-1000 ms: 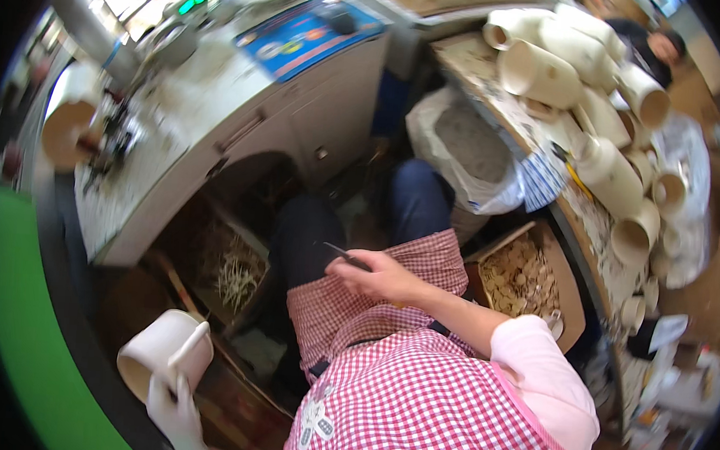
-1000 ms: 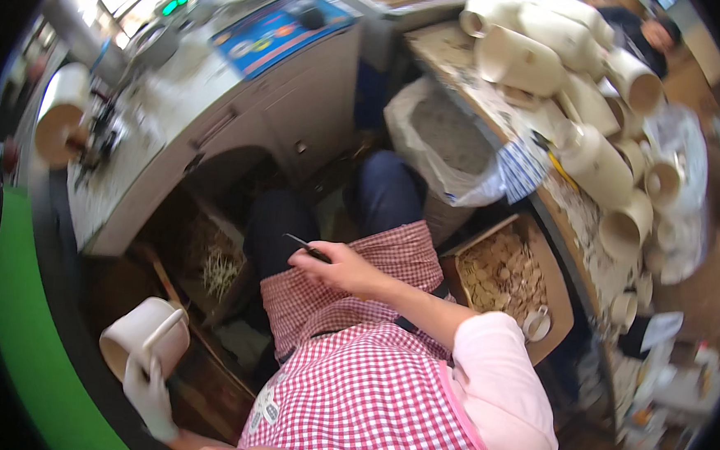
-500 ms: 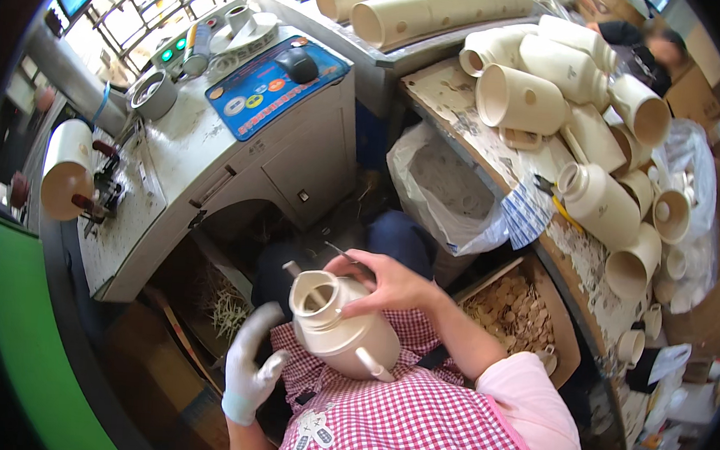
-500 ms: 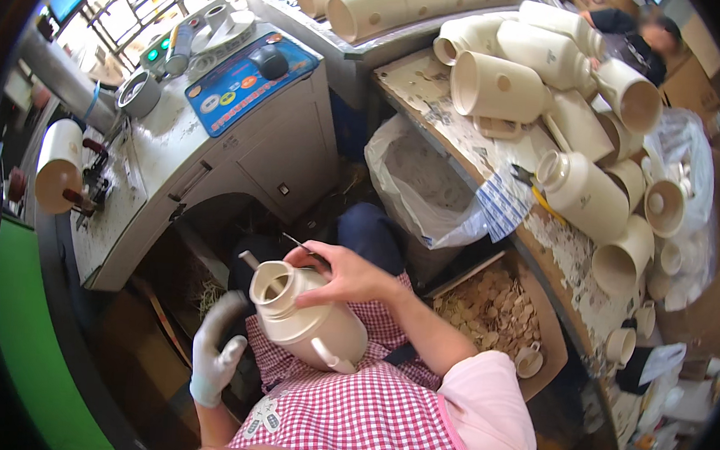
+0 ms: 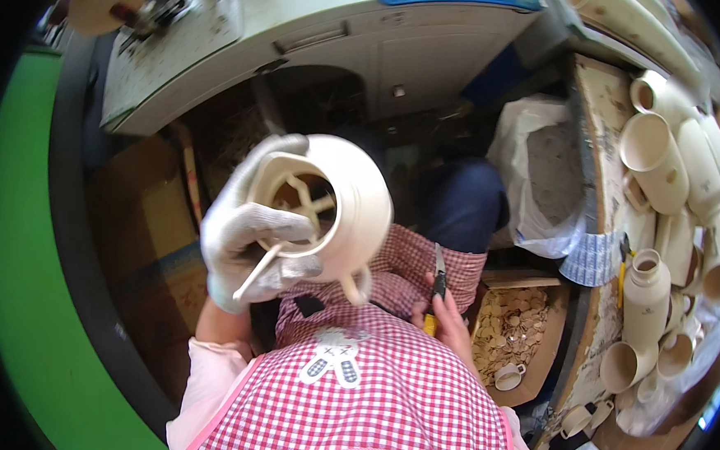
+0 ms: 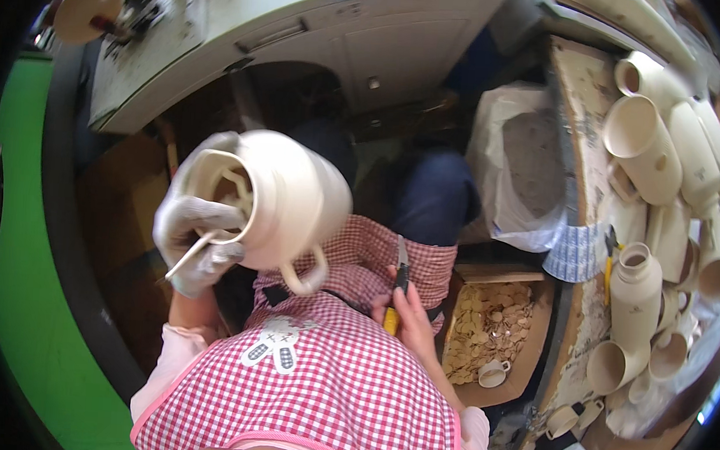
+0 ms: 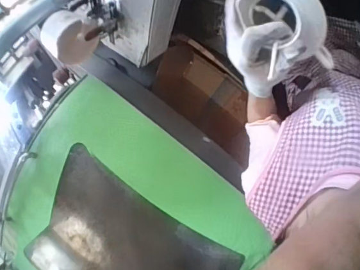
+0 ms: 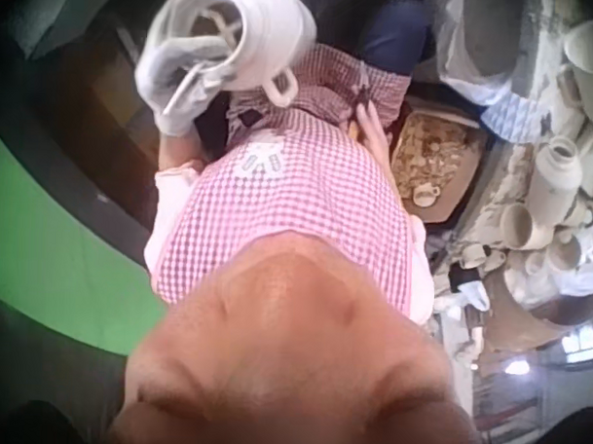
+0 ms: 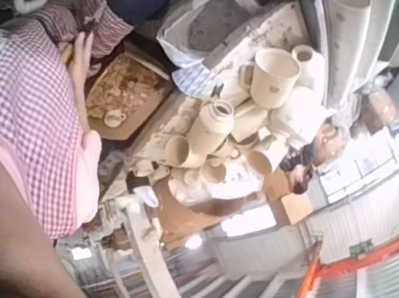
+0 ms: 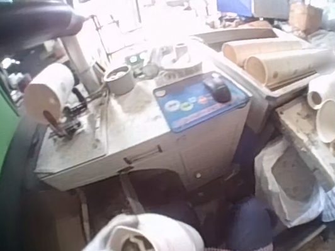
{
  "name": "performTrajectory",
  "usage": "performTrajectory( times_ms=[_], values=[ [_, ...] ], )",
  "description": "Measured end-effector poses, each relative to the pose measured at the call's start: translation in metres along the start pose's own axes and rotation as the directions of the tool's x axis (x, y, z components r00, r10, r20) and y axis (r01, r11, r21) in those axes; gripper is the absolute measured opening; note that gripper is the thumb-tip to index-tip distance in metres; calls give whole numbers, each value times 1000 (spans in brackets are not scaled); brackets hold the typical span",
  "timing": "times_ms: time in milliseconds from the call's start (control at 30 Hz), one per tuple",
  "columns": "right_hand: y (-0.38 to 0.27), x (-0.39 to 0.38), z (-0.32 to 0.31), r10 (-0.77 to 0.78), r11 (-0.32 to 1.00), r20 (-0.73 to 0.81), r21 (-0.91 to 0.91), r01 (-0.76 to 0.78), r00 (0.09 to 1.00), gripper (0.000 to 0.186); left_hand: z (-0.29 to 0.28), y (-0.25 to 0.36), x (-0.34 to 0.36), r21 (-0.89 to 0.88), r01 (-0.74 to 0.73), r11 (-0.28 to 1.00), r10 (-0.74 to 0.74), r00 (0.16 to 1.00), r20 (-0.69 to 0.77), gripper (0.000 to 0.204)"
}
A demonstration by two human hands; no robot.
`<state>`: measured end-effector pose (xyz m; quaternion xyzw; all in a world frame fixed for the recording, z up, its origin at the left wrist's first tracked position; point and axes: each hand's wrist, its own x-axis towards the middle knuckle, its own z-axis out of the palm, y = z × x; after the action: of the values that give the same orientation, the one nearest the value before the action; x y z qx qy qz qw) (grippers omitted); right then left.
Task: The person repeatedly picks up white ceramic pitchers, smooths the interior rim with a tool, and rubs the exterior surface with a small wooden block. They handle each pitcher one at a time, rotating it to access different areas, then place it back on the workbench.
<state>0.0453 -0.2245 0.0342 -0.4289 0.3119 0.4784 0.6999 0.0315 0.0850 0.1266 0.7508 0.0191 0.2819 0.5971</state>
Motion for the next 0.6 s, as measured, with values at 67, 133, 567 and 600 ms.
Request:
performTrajectory(
  times_ms=[67,133,567,600],
  values=[
    [-19,-5,7,-20,995,22,-101,22,1000,38,-30,15,15,352,-251,902,188,961,203,42],
    [-56,-9,17,-240,930,131,-252,266,962,39,-50,22,24,422,-335,842,131,887,443,46],
    [-90,-24,146,-65,-916,960,-165,366,271,18,-49,-5,5,62,-248,967,120,654,747,32],
    [-87,-19,142,-67,-928,960,-161,337,273,18,-44,-9,4,81,-244,966,97,639,763,31]
  ],
)
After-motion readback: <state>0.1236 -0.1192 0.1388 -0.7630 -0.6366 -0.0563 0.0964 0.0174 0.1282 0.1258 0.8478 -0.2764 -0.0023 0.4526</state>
